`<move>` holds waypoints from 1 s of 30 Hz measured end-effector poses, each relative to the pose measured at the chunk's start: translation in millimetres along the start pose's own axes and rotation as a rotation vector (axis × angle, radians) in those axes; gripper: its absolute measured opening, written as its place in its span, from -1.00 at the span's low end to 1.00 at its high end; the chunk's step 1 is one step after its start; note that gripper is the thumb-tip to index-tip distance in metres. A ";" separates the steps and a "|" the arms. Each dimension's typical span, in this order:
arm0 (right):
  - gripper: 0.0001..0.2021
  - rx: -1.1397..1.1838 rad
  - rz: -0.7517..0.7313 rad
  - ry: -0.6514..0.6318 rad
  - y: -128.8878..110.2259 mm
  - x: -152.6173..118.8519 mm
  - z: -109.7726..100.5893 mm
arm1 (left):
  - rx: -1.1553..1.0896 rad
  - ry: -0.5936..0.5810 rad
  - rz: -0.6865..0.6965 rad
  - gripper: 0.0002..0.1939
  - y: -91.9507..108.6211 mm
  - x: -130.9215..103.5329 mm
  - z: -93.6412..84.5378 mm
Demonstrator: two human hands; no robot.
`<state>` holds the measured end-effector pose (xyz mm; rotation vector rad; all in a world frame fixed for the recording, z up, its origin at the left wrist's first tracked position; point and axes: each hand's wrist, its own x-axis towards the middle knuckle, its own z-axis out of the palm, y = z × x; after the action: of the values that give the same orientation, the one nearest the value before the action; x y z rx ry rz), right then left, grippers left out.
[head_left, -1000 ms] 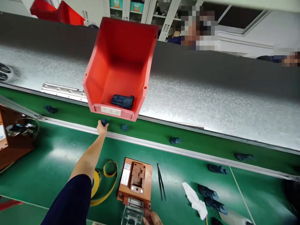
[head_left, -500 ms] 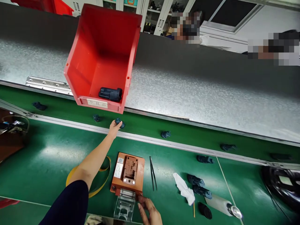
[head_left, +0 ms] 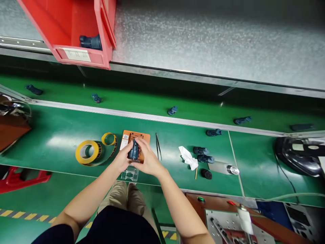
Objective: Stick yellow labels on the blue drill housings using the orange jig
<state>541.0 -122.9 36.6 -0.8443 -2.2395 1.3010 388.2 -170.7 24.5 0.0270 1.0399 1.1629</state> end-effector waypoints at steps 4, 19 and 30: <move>-0.09 0.043 -0.049 -0.065 21.6 -10.5 18.1 | 0.170 0.098 0.109 -0.48 -29.4 -21.4 -19.1; -0.05 -0.206 0.001 -0.020 108.1 35.4 29.4 | 0.744 0.344 0.284 -0.43 -128.4 -80.5 -106.8; -0.56 -0.510 0.223 0.641 154.0 -34.0 32.1 | 0.257 -0.047 0.148 -0.32 -41.3 -68.9 -70.0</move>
<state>591.4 -107.6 -115.5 -1.4769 -1.9811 0.4081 370.2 -274.6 9.3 0.3374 1.1548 1.1489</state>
